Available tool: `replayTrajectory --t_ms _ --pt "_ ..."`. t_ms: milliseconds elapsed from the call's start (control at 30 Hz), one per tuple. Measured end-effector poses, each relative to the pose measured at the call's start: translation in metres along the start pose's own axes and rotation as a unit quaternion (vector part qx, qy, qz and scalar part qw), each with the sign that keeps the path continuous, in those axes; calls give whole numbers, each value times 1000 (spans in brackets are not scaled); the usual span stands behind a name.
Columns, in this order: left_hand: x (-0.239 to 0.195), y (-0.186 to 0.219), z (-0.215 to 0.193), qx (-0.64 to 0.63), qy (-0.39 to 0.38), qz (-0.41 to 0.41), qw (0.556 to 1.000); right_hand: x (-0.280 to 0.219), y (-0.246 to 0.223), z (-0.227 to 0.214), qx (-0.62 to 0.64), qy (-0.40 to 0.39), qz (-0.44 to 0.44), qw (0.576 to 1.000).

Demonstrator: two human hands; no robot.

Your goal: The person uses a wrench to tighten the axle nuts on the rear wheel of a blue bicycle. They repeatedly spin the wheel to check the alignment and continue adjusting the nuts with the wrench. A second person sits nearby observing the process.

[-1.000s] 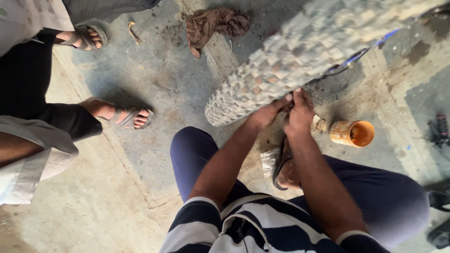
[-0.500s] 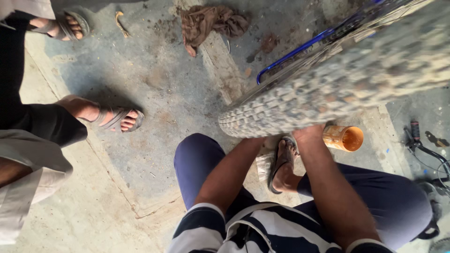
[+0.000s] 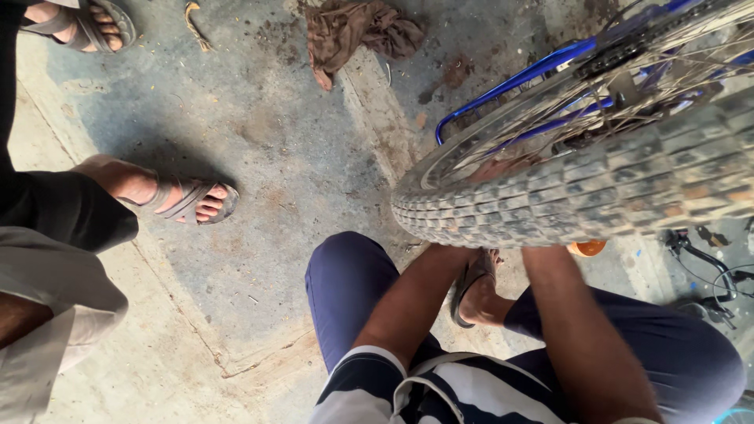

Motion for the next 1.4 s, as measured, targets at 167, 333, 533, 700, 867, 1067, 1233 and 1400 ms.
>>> replayTrajectory --t_ms 167,333,533,700,867,1067,1233,1400 --pt "4 12 -9 -14 -5 5 1000 12 0 19 -9 -13 -5 1000" --pt "6 15 -5 -27 -3 -5 1000 10 5 16 -16 -10 -7 1000" --pt "7 24 2 -59 -48 -25 997 4 -5 0 -17 8 -16 1000" --pt "7 26 12 5 -22 30 999 -1 -8 -5 -18 15 -16 1000" --pt "-3 31 17 108 76 164 978 1 -5 7 -14 4 -15 1000" --pt "-14 35 -2 124 58 184 973 14 -2 31 -12 -22 -14 1000" --pt "-22 32 -2 134 66 199 968 15 9 33 -15 -29 -5 999" --pt "-12 42 9 146 70 237 958 12 6 26 -17 -28 -7 999"
Point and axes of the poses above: each hand's wrist, its own x-axis towards the middle knuckle, its own z-axis out of the palm, y = z × x, the point moved 5 cm from there along x, towards the middle knuckle, and after that the axes turned 2 degrees about x, right-handed, at the moved point
